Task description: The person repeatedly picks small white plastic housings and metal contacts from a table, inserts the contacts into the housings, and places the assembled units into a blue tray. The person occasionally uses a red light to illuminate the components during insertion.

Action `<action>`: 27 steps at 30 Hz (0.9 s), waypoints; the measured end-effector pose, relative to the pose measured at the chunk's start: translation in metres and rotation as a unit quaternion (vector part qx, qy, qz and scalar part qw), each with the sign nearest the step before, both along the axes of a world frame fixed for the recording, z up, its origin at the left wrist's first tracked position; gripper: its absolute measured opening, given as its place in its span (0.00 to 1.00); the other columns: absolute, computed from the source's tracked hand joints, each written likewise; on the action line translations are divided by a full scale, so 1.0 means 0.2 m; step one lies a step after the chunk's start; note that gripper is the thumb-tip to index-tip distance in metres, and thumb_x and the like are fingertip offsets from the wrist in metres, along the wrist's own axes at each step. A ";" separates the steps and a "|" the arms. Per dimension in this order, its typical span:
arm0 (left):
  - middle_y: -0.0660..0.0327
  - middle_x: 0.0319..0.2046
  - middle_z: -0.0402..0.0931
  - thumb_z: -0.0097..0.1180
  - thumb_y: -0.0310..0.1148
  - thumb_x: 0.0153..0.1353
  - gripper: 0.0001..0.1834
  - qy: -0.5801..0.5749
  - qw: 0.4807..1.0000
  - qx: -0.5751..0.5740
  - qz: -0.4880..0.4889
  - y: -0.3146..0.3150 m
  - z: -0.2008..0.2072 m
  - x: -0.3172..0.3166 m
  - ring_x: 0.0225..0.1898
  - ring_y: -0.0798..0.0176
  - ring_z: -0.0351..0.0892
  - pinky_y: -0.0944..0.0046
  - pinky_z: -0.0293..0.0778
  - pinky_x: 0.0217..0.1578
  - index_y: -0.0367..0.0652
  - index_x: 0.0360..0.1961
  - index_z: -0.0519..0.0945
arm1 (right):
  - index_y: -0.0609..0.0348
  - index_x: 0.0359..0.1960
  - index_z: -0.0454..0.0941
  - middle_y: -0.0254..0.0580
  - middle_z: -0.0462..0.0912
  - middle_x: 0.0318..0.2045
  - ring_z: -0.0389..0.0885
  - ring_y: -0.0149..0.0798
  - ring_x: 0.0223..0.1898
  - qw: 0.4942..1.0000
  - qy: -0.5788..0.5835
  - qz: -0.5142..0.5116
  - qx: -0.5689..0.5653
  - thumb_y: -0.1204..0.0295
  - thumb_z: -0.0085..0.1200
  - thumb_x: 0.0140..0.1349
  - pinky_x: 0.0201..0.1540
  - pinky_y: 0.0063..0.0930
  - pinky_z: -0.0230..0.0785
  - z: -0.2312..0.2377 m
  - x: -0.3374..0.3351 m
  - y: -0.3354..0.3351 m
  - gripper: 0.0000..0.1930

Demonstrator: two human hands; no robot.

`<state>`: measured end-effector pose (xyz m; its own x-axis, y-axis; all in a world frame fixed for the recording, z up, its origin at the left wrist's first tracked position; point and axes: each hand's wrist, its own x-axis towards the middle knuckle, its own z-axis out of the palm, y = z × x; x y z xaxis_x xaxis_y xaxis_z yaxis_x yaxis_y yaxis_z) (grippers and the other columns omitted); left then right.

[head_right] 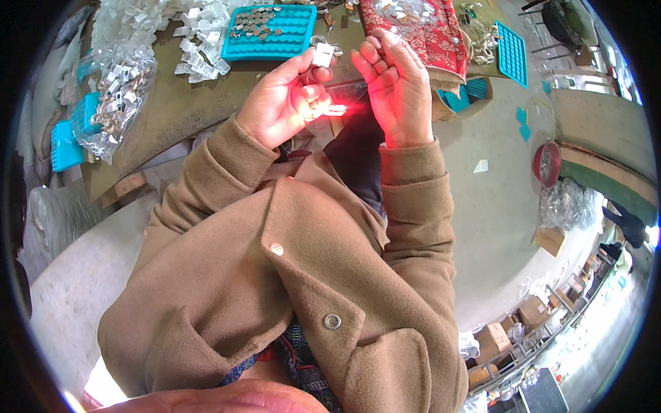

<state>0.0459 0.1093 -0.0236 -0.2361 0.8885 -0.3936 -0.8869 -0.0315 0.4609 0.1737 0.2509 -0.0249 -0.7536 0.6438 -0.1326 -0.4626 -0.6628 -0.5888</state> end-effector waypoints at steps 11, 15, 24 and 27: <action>0.67 0.31 0.77 0.51 0.42 0.71 0.18 0.025 1.000 -0.010 -0.012 -0.03 0.02 -0.01 0.25 0.74 0.71 0.65 0.75 0.37 0.37 0.49 0.77 | 0.60 0.42 0.75 0.40 0.81 0.39 0.81 0.31 0.37 0.999 0.002 0.049 -0.001 0.74 0.48 0.72 0.42 0.27 0.79 0.05 0.01 -0.03 0.05; 0.68 0.31 0.76 0.51 0.43 0.71 0.18 0.032 0.999 -0.015 0.004 -0.04 0.04 -0.02 0.25 0.75 0.70 0.66 0.74 0.37 0.37 0.49 0.78 | 0.59 0.41 0.75 0.43 0.82 0.39 0.84 0.34 0.38 0.998 0.014 0.053 -0.020 0.75 0.49 0.70 0.39 0.27 0.81 0.07 0.00 -0.05 0.03; 0.67 0.30 0.77 0.54 0.41 0.70 0.16 0.050 0.998 0.022 0.001 -0.11 0.05 -0.04 0.24 0.77 0.67 0.71 0.71 0.32 0.38 0.47 0.80 | 0.65 0.45 0.80 0.40 0.83 0.35 0.83 0.30 0.33 0.972 -0.111 0.020 0.205 0.78 0.51 0.68 0.40 0.24 0.79 0.08 -0.03 -0.17 0.08; 0.67 0.31 0.77 0.54 0.40 0.70 0.14 0.071 0.997 0.013 0.003 -0.13 0.06 -0.05 0.24 0.78 0.67 0.74 0.70 0.31 0.40 0.47 0.80 | 0.65 0.48 0.82 0.38 0.84 0.35 0.83 0.28 0.34 0.910 -0.172 -0.013 0.377 0.81 0.51 0.68 0.41 0.19 0.76 0.09 -0.06 -0.22 0.11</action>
